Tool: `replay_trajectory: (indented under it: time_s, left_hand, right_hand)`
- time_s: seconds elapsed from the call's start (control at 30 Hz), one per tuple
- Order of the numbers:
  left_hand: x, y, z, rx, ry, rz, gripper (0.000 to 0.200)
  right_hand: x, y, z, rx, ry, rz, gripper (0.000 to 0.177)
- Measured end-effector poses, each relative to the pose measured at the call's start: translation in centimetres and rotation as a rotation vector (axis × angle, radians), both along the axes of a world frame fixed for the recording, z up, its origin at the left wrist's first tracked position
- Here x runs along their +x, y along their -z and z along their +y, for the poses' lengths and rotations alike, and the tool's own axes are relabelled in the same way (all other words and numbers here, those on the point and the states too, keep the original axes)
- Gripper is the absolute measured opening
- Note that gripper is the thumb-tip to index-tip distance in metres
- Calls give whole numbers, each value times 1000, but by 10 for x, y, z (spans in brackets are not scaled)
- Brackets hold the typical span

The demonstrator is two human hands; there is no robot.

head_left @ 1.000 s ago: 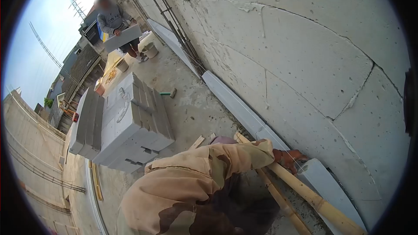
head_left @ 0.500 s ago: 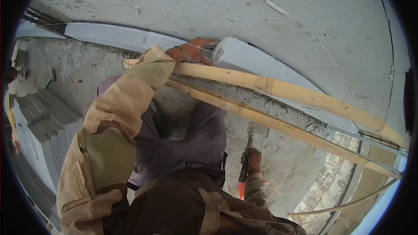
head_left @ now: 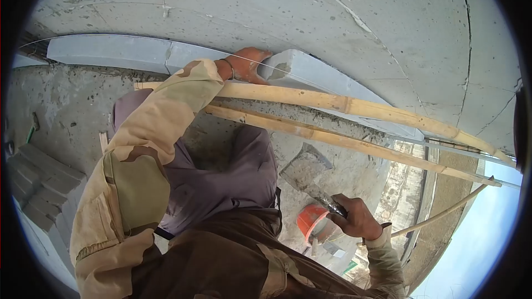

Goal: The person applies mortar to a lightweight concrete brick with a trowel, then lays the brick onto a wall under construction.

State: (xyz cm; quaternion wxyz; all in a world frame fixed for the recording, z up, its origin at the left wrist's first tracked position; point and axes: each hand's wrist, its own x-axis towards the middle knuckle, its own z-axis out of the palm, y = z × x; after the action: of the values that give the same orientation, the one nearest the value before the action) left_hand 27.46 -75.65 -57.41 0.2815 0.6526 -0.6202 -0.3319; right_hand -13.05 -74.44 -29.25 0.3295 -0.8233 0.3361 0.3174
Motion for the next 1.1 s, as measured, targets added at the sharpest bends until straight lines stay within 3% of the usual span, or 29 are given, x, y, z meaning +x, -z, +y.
replay_trajectory:
  time_s: [0.13, 0.2, 0.27, 0.33, 0.37, 0.5, 0.6, 0.67, 0.7, 0.73, 0.8, 0.83, 0.9, 1.1]
  left_hand:
    - [6, 3, -2, -102, 56, -58, 99]
    - [5, 20, -3, -170, 53, -31, 97]
    - [9, 25, -2, -240, 37, -3, 96]
    - [9, 23, 2, -202, 50, 61, 93]
    - [5, 50, -10, -347, 33, 75, 92]
    - [9, 40, -6, -355, 36, 92, 94]
    - [7, 37, -5, -177, 90, 62, 89]
    - [2, 52, -7, -218, 19, 127, 100]
    - [2, 59, -15, -33, 74, 147, 105]
    - [-1, 66, -17, -38, 83, 145, 105]
    - [-6, 71, -13, -407, -50, -2, 103]
    - [-5, 72, -15, -409, -41, 0, 103]
    - [6, 51, -9, -232, 103, 231, 105]
    - [-2, 59, -9, -345, -4, 166, 98]
  right_hand:
    - [106, -80, 4, -97, -140, 6, 41]
    - [150, -101, 9, -357, -341, -128, 45]
    - [194, -110, 4, -541, -510, -81, 48]
    - [239, -112, -3, -645, -641, -8, 44]
    - [256, -108, -9, -693, -686, 60, 42]
    - [313, -85, -17, -807, -878, 155, 38]
    - [337, -64, -22, -750, -979, 128, 36]
    - [346, -50, -22, -745, -951, 179, 34]
    - [348, -44, -23, -730, -928, 222, 32]
    - [349, -41, -26, -735, -918, 225, 32]
    - [347, -34, -33, -752, -918, 325, 30]
    - [347, -30, -40, -752, -909, 328, 30]
    - [348, -26, -51, -745, -946, 506, 29]
    - [346, -23, -46, -761, -907, 293, 21]
